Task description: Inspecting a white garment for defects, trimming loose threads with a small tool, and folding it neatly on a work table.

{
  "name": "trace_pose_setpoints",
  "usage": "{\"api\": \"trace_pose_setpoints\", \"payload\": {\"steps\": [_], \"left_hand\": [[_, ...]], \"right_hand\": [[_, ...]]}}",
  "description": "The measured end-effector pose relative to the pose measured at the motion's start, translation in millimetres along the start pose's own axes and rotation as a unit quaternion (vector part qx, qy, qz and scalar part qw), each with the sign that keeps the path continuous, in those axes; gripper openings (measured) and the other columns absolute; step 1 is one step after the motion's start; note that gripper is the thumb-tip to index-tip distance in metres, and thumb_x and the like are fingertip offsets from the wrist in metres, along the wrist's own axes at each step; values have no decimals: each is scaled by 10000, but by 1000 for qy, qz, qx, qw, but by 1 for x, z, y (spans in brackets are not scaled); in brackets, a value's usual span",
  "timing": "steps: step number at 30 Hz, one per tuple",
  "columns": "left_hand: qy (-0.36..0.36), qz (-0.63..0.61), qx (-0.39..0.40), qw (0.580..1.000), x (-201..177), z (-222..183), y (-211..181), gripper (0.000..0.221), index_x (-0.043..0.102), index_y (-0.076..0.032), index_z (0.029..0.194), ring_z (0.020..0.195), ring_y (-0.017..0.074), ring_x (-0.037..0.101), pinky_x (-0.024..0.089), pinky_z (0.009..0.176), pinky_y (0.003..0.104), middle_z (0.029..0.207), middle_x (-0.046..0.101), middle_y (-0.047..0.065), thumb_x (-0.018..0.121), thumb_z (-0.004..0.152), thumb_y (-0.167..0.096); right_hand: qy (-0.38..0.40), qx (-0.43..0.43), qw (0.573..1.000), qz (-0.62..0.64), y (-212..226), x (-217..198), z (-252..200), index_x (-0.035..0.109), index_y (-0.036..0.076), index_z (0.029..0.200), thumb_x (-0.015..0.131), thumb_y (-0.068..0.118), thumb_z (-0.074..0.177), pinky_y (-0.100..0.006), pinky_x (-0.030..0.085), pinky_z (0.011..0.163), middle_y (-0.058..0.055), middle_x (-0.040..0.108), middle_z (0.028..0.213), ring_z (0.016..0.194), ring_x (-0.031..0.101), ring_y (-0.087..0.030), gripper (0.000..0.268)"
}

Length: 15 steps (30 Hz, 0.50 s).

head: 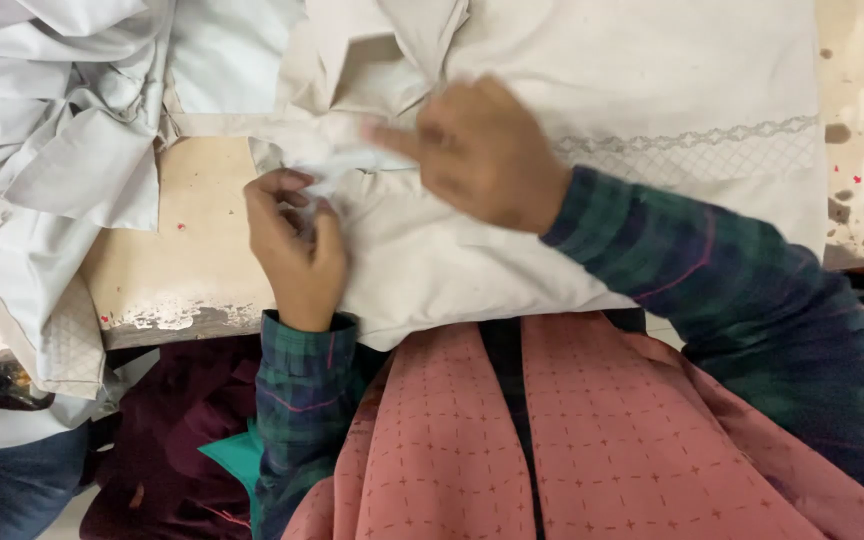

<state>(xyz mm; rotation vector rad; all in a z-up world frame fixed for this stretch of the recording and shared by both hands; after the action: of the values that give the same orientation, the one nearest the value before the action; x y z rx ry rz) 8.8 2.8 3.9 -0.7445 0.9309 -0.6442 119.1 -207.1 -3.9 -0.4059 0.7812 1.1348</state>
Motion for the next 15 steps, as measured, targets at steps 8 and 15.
{"api": "trace_pose_setpoints", "payload": {"steps": [8,15], "left_hand": [[166,88,10,982,-14,10,-10,416,468,86,1242,924,442,555,520,871,539,1037,572,244,727,924,14],[206,53,-36,976,-14,19,4,146,532,36,1084,888,370,502,442,884,485,917,507,181,469,979,-45]], "right_hand": [[85,-59,990,-93,36,8,-11,664,149,1312,512,125,1069,-354,339,701,-33,512,928,801,473,-216,288],[137,-76,977,-143,36,15,-18,536,143,1493,499,124,1019,-364,351,750,-49,518,987,846,466,-233,476]]}}
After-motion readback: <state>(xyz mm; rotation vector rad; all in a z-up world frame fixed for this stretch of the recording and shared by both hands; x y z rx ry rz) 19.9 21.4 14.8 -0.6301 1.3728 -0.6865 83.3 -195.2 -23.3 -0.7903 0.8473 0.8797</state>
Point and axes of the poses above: each hand's wrist, its own z-axis towards the middle knuckle, its own x-axis out of the palm, y = z × x, the point moved 1 cm from there along z, towards the middle knuckle
